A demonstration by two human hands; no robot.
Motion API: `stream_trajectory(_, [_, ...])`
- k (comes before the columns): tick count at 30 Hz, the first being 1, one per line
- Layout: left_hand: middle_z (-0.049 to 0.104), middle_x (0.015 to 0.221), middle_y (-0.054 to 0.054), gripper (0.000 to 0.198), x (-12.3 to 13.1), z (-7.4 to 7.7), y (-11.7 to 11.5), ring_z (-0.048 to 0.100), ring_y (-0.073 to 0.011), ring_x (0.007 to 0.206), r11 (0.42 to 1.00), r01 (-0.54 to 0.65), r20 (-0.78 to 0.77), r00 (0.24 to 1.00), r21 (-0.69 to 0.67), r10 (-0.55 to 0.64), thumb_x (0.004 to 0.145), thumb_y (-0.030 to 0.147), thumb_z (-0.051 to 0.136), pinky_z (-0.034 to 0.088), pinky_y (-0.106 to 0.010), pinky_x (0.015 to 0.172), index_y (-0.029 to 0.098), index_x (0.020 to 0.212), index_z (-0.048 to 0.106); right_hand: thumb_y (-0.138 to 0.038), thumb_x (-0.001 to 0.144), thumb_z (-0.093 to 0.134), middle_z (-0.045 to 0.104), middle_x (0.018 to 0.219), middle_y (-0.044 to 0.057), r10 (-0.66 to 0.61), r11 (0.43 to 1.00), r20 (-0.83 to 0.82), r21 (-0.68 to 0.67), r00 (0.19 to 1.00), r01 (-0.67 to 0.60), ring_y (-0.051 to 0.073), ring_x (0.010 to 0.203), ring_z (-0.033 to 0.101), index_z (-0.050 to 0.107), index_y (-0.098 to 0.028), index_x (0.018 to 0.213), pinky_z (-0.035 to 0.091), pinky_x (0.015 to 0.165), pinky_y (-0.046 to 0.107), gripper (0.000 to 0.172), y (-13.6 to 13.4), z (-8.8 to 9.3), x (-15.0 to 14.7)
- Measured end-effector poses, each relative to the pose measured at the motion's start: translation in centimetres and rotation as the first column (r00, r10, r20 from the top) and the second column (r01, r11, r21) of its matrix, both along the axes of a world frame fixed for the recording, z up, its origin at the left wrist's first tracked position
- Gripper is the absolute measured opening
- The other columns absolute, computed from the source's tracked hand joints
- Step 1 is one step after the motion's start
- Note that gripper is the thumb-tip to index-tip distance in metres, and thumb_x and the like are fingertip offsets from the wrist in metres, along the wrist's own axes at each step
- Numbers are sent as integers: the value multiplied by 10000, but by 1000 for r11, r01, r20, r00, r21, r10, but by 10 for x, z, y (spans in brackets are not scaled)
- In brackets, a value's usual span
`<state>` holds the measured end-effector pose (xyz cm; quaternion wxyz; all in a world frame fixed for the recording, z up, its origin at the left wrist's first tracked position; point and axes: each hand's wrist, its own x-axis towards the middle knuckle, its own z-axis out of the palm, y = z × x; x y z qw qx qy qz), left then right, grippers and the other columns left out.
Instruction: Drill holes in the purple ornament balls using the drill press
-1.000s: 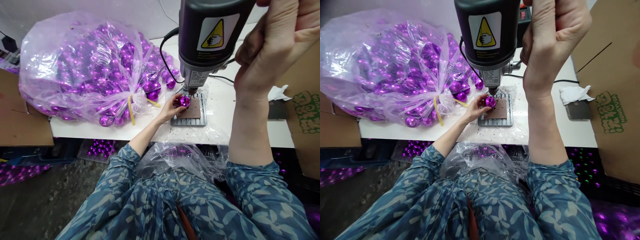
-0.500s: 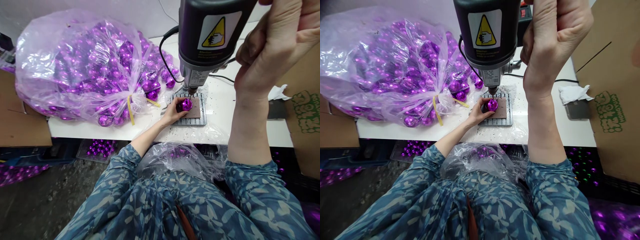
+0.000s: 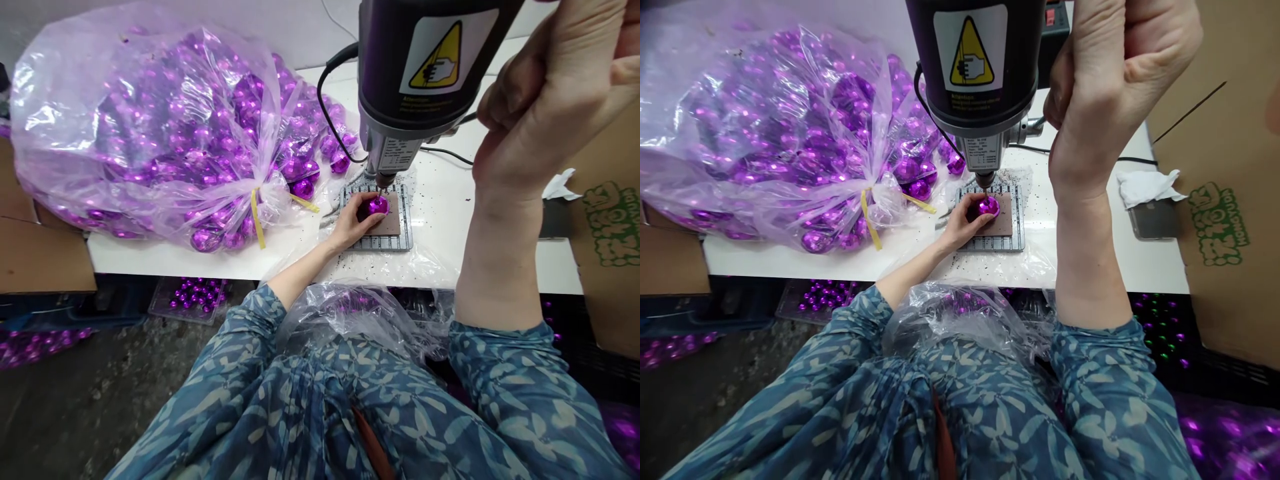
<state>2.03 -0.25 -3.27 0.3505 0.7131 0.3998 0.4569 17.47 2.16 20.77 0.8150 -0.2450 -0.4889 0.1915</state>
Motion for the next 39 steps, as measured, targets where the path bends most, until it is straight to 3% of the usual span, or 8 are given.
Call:
stream_trajectory(5, [724,1304,-108,563,3,1,-4,721,-277,1235,997,-29,93,995,-70,36,956,609,826,583,-477,1124,246,1335,620,-137,1011,572,191,510,-94,-22,993,50,-112,999,28,-21,410,251,518,-207,775,151,446,160,252,-9,2,3])
stream_trajectory(9, [715,1284,-93,524,3,3,-5,706,-271,1231,993,-43,108,993,-110,55,943,535,866,568,-487,1142,252,1318,635,-181,1023,592,257,512,-83,-5,1000,26,8,1000,5,-28,427,349,633,-164,812,157,469,145,216,-17,-8,5])
stream_trajectory(14, [722,1290,-89,508,3,6,-6,712,-268,1237,992,-17,112,993,-128,31,947,505,867,572,-477,1136,251,1315,626,-425,958,675,625,768,-81,-12,995,28,95,1000,9,-82,495,447,684,-154,877,244,518,146,282,-30,-31,11])
stream_trajectory(18, [716,1305,-100,512,3,6,-6,710,-273,1247,992,-15,115,993,-126,30,954,505,855,562,-475,1142,242,1323,614,-432,968,663,671,834,-134,-41,986,34,162,999,35,-108,475,458,660,-175,909,210,498,144,263,-31,-47,12])
stream_trajectory(23, [724,1303,-97,513,3,5,-5,713,-271,1247,992,7,129,992,-126,10,955,516,848,558,-473,1142,249,1318,603,-498,998,663,546,744,-122,-93,965,-29,245,995,97,-110,424,350,606,-170,874,203,452,139,354,-24,-61,8])
stream_trajectory(26, [721,1313,-98,524,3,4,-5,708,-271,1254,991,17,133,991,-134,1,960,533,841,553,-471,1144,246,1327,600,-515,1031,629,297,556,-98,-133,948,-26,287,991,135,-56,393,263,586,-198,864,192,449,160,360,-17,-69,8])
stream_trajectory(29, [713,1327,-99,539,3,5,-5,697,-274,1273,990,14,114,994,-143,2,961,561,834,543,-464,1150,246,1334,605,-524,1058,580,83,509,-87,-172,937,-32,304,985,173,-3,371,181,546,-219,858,193,451,198,366,-11,-79,12])
stream_trajectory(39, [706,1321,-99,527,5,3,-4,698,-275,1264,986,22,168,986,-162,6,942,524,862,551,-493,1157,255,1311,599,-632,1014,593,53,460,-110,-217,927,-45,302,975,221,34,330,106,458,-231,819,145,430,233,466,3,-100,23])
